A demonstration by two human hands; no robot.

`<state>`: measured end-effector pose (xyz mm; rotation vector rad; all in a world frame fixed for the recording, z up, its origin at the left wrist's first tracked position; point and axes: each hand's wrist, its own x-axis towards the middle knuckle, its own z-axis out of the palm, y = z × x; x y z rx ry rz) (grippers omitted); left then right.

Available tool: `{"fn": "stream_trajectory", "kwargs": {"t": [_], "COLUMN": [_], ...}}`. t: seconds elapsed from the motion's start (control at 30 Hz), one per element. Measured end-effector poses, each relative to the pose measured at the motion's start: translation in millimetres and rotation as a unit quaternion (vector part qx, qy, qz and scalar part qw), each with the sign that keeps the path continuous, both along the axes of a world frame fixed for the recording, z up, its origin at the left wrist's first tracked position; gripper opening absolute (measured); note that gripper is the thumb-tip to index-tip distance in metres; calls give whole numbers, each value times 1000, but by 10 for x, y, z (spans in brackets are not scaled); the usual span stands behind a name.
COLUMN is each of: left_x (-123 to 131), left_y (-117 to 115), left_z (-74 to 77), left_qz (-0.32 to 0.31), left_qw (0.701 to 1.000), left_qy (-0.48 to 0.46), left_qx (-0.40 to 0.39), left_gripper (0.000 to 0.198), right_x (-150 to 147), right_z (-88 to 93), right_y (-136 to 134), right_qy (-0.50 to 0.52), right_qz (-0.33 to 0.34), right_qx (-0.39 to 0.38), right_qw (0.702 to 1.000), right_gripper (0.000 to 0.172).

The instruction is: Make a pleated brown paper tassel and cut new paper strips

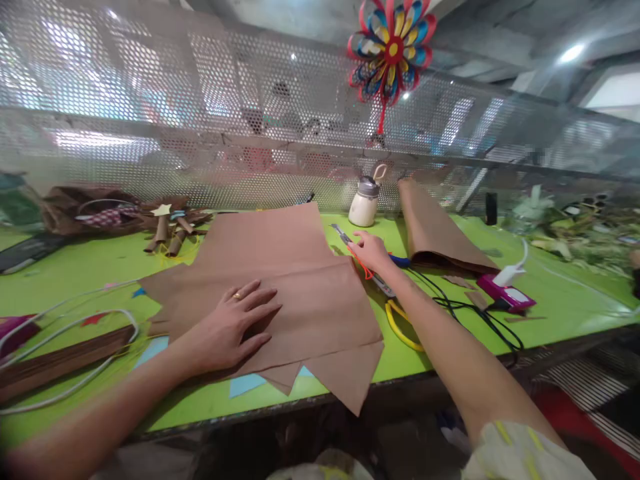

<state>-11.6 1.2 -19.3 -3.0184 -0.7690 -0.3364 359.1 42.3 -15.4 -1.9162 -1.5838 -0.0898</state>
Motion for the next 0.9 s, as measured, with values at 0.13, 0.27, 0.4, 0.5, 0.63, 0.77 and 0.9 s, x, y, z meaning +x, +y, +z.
{"fn": "stream_trajectory", "kwargs": {"t": [0.13,0.27,0.4,0.5,0.63,0.77,0.9], "left_x": [-4,-10,-13,-11,8,35,24], "left_y": [7,37,78,95,81,43,47], "left_z": [35,65,41,-3,-25,17,84], "left_qz": [8,20,64,95,99,104,140], "left_qw": [1000,999,993,989,989,992,988], "left_qy": [11,-13,-56,-80,-81,-64,-58], "left_qx": [-10,-43,-75,-86,-76,-42,-15], "left_gripper": [49,50,48,49,47,45,45], "right_x": [-108,-471,-794,-867,-839,-810,-769], "right_z": [44,91,75,17,-49,-65,-57], "right_y": [-92,-361,-621,-675,-634,-610,-598], "right_qy": [-13,-25,-101,-139,-137,-113,-82], "right_qz": [32,180,304,310,306,284,286], "right_qx": [25,44,-33,-89,-128,-110,-51], "right_qw": [999,982,947,936,933,946,953], "right_gripper": [27,21,33,54,60,52,12]}}
